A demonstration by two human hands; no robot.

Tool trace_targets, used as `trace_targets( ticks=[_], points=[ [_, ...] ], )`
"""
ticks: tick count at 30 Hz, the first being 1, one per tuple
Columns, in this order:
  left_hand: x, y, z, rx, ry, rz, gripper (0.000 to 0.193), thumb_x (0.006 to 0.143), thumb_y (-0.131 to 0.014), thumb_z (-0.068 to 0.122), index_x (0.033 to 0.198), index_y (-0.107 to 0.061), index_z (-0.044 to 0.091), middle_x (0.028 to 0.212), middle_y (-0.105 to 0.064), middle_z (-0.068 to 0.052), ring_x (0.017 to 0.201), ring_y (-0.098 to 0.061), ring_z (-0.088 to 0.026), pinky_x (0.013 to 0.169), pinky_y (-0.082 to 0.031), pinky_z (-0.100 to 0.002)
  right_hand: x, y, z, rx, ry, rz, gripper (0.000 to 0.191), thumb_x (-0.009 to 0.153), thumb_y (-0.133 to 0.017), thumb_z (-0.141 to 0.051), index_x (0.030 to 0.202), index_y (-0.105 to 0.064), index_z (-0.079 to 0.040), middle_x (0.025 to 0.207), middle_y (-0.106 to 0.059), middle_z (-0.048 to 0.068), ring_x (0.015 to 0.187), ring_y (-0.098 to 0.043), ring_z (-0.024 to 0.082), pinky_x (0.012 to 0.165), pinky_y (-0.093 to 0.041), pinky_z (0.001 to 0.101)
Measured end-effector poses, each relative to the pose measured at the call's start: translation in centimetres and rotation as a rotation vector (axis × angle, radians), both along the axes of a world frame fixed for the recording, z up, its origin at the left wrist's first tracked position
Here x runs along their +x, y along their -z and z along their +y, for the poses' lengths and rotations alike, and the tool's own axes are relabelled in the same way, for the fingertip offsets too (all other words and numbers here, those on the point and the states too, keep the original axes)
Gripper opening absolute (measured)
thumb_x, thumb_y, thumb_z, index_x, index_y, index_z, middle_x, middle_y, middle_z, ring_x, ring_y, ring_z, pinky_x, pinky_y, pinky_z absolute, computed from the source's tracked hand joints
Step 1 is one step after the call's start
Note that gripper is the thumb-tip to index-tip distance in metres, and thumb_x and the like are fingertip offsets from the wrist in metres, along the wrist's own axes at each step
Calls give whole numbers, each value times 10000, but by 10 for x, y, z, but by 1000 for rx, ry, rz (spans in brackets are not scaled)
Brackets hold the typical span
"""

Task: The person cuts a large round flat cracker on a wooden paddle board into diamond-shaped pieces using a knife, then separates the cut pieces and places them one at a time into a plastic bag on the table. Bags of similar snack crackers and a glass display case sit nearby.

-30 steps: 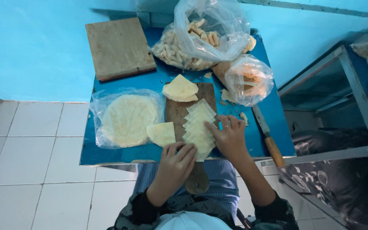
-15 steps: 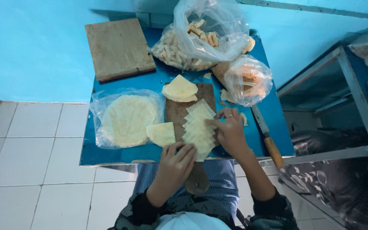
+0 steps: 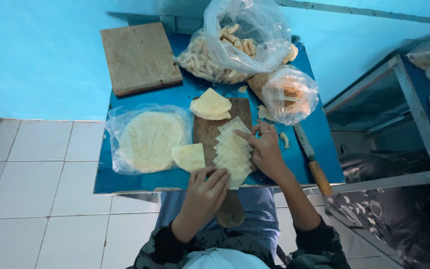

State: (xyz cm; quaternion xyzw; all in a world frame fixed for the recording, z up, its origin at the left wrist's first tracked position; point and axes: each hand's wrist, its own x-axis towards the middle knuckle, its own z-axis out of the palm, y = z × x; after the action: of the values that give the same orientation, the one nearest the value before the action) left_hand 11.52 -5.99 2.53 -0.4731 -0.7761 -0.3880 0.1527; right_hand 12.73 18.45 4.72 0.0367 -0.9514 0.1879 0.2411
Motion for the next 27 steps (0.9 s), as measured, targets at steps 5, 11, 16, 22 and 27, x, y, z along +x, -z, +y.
trace_targets(
  ticks=[5, 11, 16, 22, 27],
  points=[
    [0, -2, 0, -14, -5, -4, 306, 881, -718, 125, 1167, -722, 18, 1244, -674, -92, 1169, -585, -311, 989, -438, -464, -3, 11, 5, -26, 3, -70, 647, 692, -578, 125, 1216, -790, -190, 947, -508, 96, 922, -458, 298, 842, -394, 419],
    [0, -3, 0, -8, -4, 10, 314, 878, -719, 123, 1173, -722, 15, 1246, -683, -91, 1169, -587, -309, 983, -443, -462, -14, 25, 25, -192, 47, -31, 571, 699, -508, 165, 1046, -793, -188, 961, -513, 86, 993, -501, 295, 898, -412, 391],
    [1, -1, -1, -12, -10, 6, 315, 876, -723, 126, 1171, -722, 15, 1248, -683, -99, 1167, -585, -312, 980, -441, -463, -6, 18, 12, -61, 61, 36, 637, 661, -533, 136, 1169, -761, -174, 1033, -523, 115, 1027, -496, 333, 897, -410, 427],
    [0, -1, 0, -9, -4, 11, 310, 879, -718, 123, 1171, -723, 18, 1241, -682, -96, 1167, -589, -311, 979, -442, -461, 3, 0, -1, 240, 108, 28, 573, 674, -680, 33, 1178, -770, -224, 1104, -571, 104, 1059, -517, 328, 880, -407, 452],
    [0, -2, 0, 4, 0, 3, 311, 881, -715, 117, 1176, -723, 19, 1243, -685, -89, 1161, -590, -305, 976, -446, -456, -1, -7, 2, 171, 48, 61, 597, 735, -674, 39, 1267, -758, -220, 1145, -572, 103, 1087, -520, 326, 927, -419, 450]
  ],
)
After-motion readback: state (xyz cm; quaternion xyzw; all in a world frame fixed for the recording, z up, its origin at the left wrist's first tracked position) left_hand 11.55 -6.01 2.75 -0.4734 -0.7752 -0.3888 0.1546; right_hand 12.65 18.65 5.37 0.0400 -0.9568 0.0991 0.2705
